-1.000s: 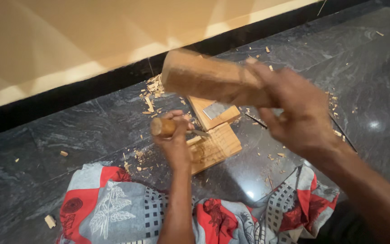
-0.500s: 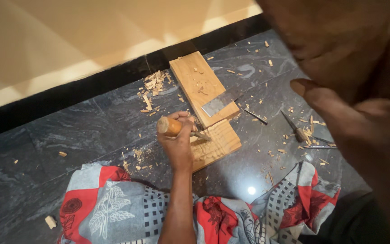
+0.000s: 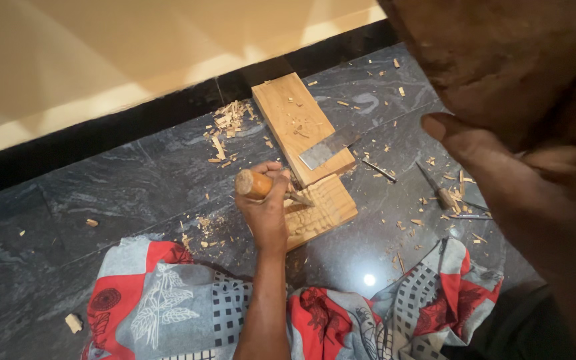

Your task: The person carves a wooden plank using a chisel and mallet. They repeatedly strike the chisel to remove wood shavings and shape the plank.

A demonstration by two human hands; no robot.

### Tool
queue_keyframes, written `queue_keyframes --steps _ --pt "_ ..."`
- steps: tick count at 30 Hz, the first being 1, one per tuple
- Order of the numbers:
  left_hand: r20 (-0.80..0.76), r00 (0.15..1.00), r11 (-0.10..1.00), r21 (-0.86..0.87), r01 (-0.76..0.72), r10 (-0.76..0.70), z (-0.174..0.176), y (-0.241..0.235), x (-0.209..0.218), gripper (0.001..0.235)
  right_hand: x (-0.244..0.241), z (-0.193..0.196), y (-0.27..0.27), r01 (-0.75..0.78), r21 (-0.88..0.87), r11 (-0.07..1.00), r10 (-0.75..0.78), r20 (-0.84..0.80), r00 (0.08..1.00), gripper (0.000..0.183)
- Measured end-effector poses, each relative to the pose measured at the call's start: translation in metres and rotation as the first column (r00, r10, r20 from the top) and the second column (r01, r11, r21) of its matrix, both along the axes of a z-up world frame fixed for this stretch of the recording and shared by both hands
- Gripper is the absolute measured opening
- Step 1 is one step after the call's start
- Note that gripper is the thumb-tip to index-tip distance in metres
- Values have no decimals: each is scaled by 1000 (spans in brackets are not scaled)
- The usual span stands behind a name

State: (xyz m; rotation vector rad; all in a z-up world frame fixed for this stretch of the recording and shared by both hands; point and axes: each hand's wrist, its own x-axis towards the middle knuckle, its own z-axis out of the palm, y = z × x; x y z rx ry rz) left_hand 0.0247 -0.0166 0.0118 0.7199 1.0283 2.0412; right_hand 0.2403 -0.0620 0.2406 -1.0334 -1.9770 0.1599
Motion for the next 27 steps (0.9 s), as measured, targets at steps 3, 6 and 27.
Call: queue_keyframes --steps 3,6,27 --pt "-68 998 1000 20 -9 11 -5 -1 3 19 -11 -5 7 -57 -83 995 51 -82 995 37" --pt "-90 994 991 -111 -79 69 -16 4 11 15 -25 -8 15 129 -177 976 -117 75 990 42" --pt "608 787 960 271 -75 -110 -23 19 -34 9 58 -190 -6 58 -862 503 -438 -197 877 59"
